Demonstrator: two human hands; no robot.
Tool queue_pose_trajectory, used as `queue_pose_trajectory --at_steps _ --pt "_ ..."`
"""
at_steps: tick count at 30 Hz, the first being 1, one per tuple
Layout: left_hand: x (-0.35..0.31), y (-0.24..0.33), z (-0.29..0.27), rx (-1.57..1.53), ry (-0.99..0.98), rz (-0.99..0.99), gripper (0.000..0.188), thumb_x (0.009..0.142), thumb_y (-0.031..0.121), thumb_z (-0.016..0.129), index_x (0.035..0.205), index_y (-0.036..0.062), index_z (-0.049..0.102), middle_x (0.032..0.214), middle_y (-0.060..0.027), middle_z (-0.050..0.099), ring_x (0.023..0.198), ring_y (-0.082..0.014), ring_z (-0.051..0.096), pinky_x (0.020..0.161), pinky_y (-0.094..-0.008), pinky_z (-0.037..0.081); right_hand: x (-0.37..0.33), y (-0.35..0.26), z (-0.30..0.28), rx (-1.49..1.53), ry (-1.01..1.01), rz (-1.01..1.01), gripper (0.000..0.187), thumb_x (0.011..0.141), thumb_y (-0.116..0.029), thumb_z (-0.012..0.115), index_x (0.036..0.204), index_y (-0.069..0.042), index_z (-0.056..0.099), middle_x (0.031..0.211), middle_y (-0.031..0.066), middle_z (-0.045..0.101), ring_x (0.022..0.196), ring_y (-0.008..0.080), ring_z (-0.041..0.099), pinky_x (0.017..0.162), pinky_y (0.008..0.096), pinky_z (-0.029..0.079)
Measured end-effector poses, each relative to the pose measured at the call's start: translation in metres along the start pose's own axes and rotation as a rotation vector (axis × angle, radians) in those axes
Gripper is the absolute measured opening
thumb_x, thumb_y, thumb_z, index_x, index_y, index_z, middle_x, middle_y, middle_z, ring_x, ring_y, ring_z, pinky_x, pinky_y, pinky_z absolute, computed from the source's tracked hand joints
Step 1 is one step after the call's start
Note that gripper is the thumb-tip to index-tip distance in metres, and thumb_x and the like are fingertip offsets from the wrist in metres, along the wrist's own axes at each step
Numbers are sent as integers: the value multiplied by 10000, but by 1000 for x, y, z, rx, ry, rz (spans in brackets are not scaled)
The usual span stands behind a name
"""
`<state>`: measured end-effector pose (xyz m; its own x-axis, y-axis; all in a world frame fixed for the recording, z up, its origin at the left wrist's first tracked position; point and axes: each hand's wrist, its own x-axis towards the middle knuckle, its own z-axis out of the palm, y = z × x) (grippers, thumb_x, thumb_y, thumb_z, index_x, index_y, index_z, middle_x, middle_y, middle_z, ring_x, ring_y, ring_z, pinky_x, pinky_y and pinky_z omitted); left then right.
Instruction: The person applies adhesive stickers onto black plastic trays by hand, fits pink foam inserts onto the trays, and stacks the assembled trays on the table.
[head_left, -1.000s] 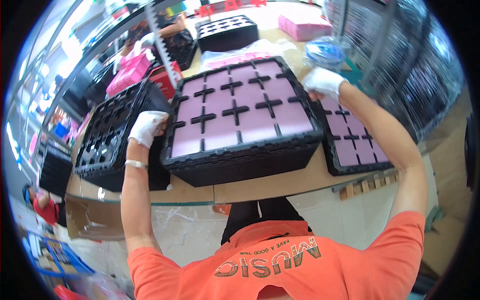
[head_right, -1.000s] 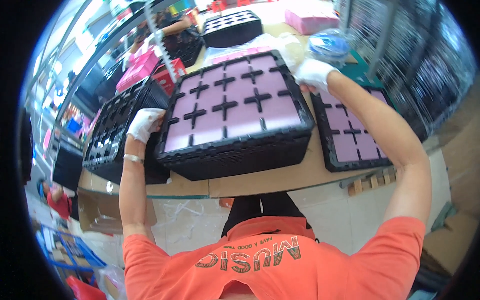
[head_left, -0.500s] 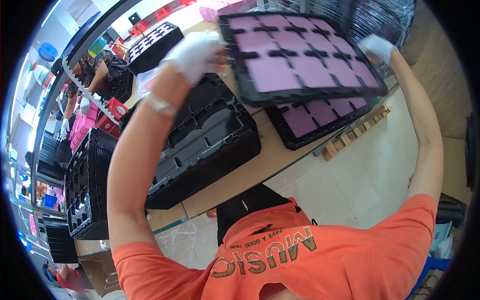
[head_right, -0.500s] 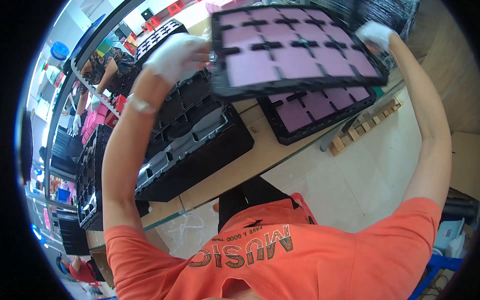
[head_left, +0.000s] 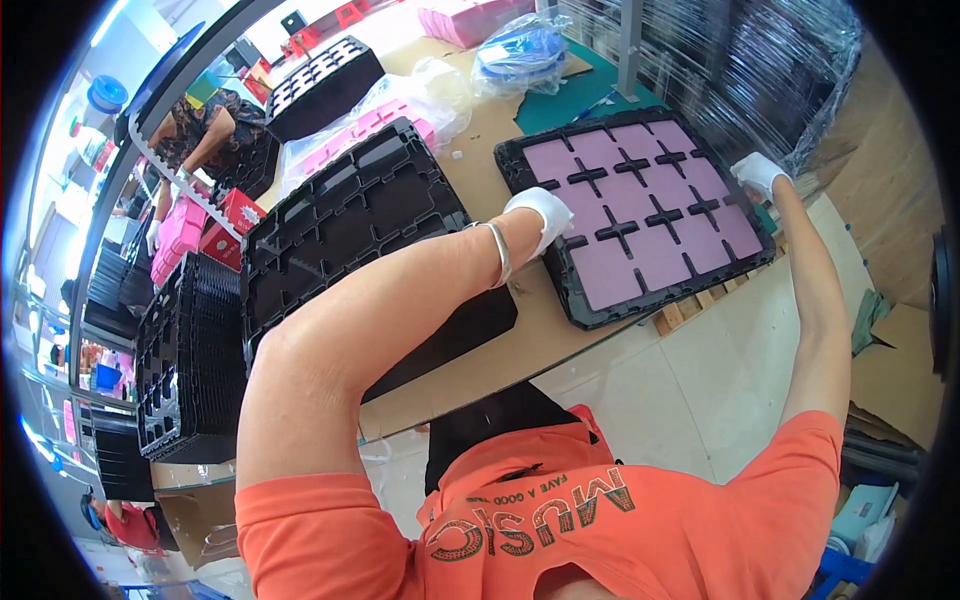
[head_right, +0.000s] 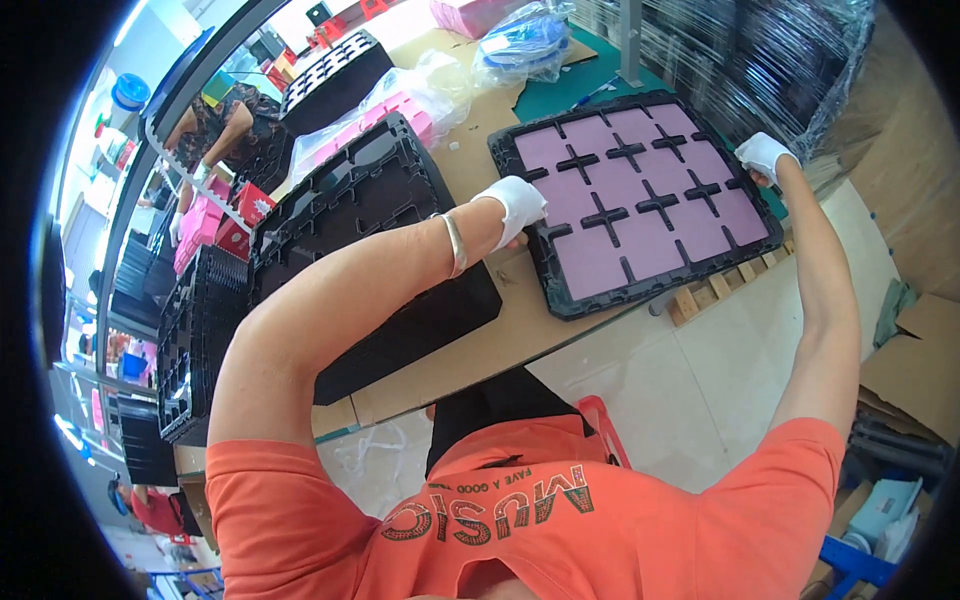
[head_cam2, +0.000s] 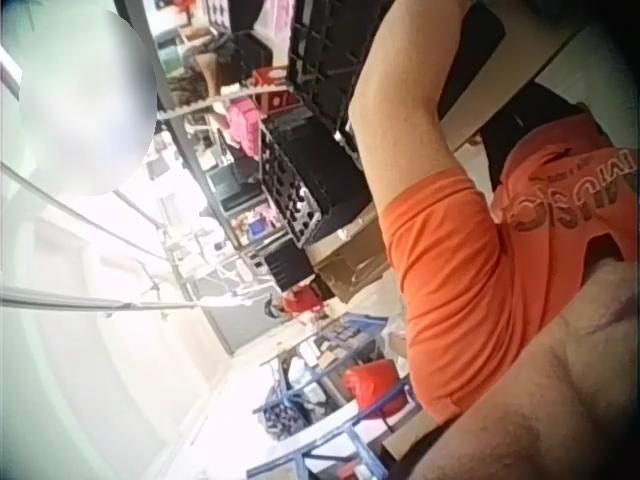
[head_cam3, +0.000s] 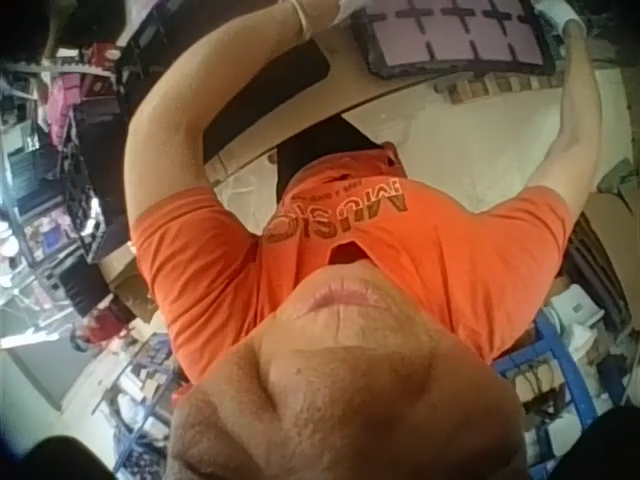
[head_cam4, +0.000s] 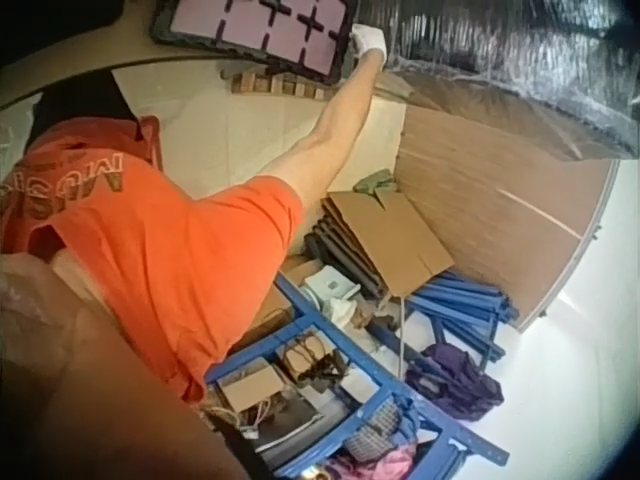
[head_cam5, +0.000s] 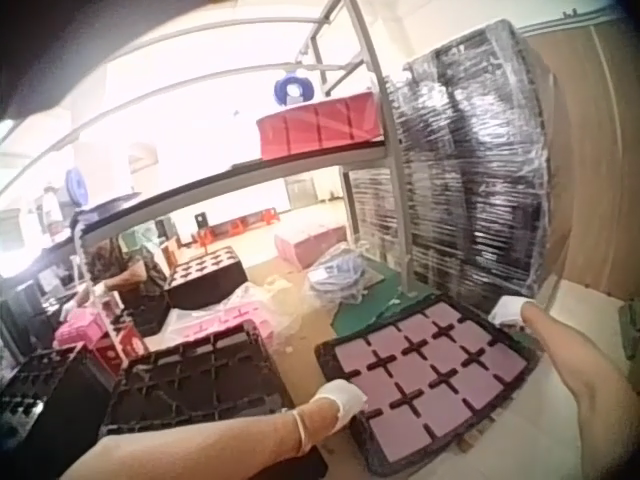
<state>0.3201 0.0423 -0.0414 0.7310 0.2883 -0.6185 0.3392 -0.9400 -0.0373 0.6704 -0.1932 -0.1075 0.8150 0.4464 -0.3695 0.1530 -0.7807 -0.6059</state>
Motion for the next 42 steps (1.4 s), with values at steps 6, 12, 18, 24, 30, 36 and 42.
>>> queue_pose_trajectory --at_steps 6,12,18,24,30,36,42 --pt "45 -37 23 -309 -102 -185 313 933 307 529 1144 116 658 1056 -93 696 813 -277 684 639 -412 548 14 -34 10 -163 -42 12 154 854 -79 514 712 -63 573 534 59 463 418 178 481 386 323 396" --pt "80 -48 35 -295 -219 -191 361 969 379 484 1161 113 637 1007 -107 717 671 -281 705 532 -425 544 29 -27 2 -259 -89 16 185 852 -130 532 719 -12 585 557 138 550 452 222 559 388 358 429" --pt "133 -84 71 -614 -172 -122 360 970 378 488 1204 132 607 1066 -102 708 692 -255 712 536 -396 546 36 -34 4 -630 -6 -69 190 804 -111 581 723 45 652 643 171 631 473 270 606 397 437 446" --pt "93 -35 38 -164 -196 -71 464 952 423 492 1234 77 619 1092 -107 702 805 -276 718 625 -410 564 37 -40 13 -635 62 8 168 801 -119 618 808 39 673 728 190 663 569 298 654 479 425 529" --pt "-38 -13 2 110 482 228 239 802 207 622 953 60 736 943 -171 710 823 -341 702 714 -425 556 105 16 -15 -961 81 -378 264 804 -209 634 873 40 687 889 260 682 761 358 693 676 468 538" --pt "-163 -193 10 -160 1619 -11 203 779 175 650 913 35 713 820 -171 684 768 -324 671 732 -381 537 61 -17 20 -58 321 -241 222 896 -176 503 1005 -81 671 622 49 546 463 139 488 407 325 357" --pt "-219 -433 101 -589 1187 -810 331 776 232 718 1006 -3 681 929 -207 695 901 -341 678 795 -413 531 16 -55 22 266 275 -373 382 913 -102 473 1272 -87 602 792 2 594 504 42 489 400 200 372"
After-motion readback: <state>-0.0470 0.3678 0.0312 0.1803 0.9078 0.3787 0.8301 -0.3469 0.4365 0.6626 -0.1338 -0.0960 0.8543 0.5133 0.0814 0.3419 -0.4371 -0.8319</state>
